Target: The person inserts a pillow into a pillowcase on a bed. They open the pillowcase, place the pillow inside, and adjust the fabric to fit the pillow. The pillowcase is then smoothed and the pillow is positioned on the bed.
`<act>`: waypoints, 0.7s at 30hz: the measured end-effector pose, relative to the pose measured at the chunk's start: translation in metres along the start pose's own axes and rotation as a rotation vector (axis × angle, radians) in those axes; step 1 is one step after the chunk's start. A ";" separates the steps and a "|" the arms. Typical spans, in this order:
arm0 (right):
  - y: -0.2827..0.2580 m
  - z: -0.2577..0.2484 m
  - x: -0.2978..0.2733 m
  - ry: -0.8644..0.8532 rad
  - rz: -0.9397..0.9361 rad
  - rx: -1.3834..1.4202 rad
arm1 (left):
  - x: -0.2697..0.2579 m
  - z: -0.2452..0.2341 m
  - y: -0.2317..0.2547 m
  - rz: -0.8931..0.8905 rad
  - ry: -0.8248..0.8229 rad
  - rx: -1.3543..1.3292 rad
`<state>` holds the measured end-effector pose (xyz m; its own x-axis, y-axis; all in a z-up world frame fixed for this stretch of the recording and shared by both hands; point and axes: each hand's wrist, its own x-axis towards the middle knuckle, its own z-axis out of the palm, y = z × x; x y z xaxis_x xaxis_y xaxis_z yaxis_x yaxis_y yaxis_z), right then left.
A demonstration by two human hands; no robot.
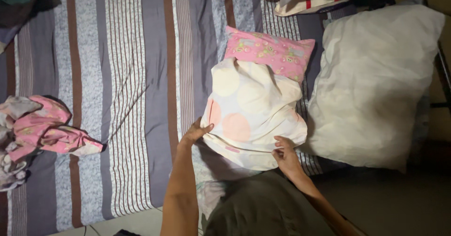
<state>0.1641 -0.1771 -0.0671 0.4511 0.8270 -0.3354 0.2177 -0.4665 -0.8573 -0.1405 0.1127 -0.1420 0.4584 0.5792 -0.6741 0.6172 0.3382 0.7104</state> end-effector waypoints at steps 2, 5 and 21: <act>-0.004 -0.003 -0.001 -0.005 0.083 -0.018 | 0.003 0.004 0.000 -0.025 0.019 0.023; -0.013 -0.009 -0.005 -0.039 0.282 0.007 | 0.002 0.018 -0.004 -0.127 0.051 0.010; 0.020 -0.002 0.024 0.238 0.477 0.920 | -0.189 0.118 0.186 0.175 0.045 -0.286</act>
<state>0.1815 -0.1671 -0.0915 0.4960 0.4921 -0.7154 -0.7202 -0.2272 -0.6555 -0.0371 -0.0209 0.0937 0.5091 0.6765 -0.5321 0.3245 0.4218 0.8467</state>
